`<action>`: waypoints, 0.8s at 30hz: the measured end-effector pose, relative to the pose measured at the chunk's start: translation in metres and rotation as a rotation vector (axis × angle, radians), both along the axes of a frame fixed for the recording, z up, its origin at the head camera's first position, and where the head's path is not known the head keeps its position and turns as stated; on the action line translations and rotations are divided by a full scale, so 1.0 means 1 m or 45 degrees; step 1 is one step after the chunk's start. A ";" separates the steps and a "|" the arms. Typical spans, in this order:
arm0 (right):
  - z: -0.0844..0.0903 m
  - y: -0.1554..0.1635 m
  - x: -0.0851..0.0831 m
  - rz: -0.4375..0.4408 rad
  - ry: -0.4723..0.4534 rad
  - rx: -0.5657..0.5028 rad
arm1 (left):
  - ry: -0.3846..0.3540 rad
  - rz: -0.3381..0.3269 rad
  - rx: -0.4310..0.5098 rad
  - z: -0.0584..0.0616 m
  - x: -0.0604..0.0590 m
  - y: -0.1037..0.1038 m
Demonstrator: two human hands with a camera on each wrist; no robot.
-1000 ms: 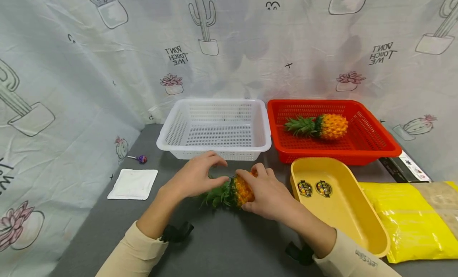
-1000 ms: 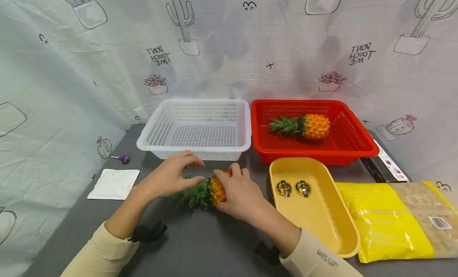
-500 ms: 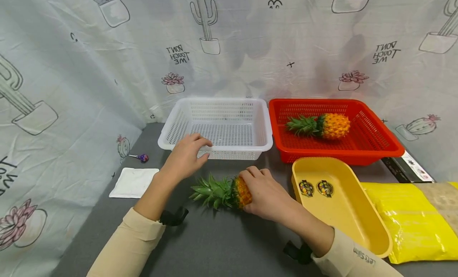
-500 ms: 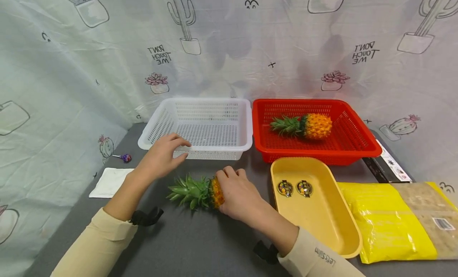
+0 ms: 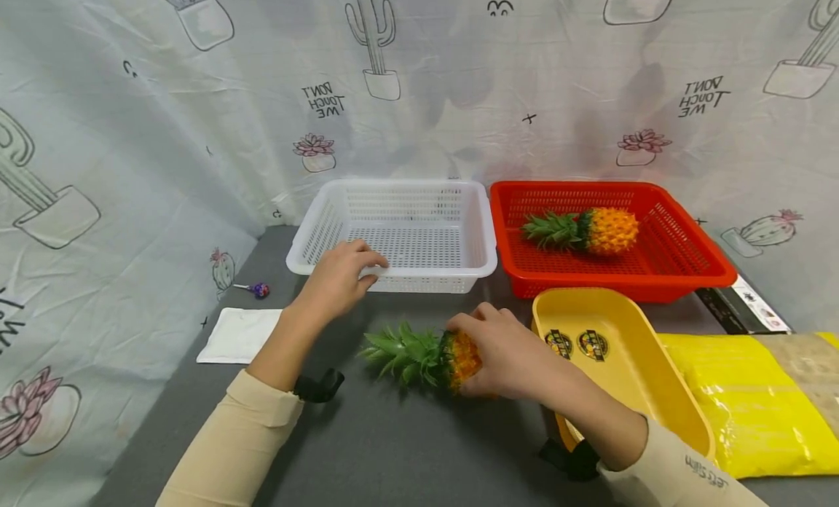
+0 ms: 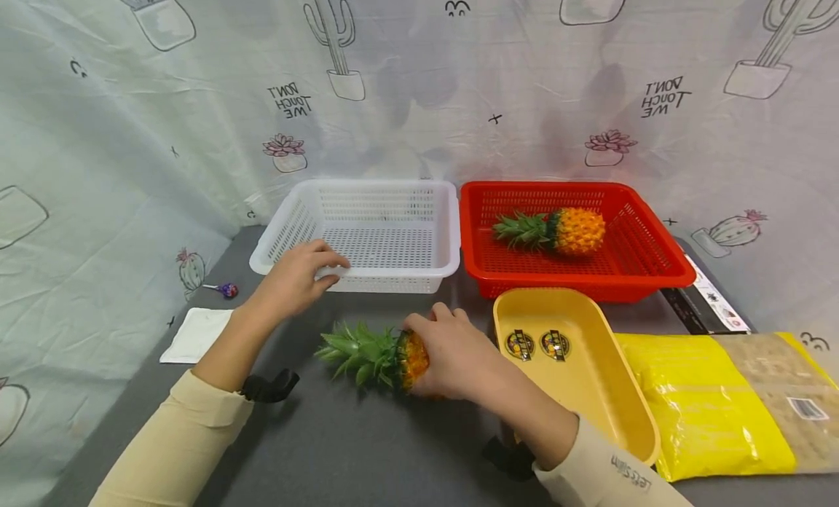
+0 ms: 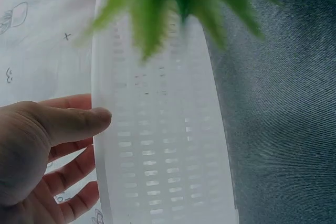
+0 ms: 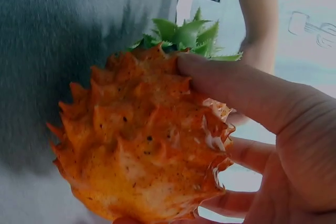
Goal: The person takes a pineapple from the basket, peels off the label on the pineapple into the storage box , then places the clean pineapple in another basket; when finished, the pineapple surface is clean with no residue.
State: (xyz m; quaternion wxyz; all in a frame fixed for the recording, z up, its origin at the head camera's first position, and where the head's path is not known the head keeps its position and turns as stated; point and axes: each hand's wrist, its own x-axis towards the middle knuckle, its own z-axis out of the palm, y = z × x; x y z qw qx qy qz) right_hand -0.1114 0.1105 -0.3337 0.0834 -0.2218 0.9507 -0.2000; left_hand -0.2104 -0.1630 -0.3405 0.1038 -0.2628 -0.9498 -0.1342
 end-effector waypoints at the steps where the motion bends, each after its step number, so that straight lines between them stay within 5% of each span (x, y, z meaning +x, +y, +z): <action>1: 0.002 0.003 0.000 -0.003 -0.005 -0.006 | -0.005 -0.003 0.002 0.000 0.000 0.000; 24: 0.070 0.083 -0.015 -0.014 0.050 -0.078 | -0.040 -0.031 0.045 0.001 -0.003 -0.003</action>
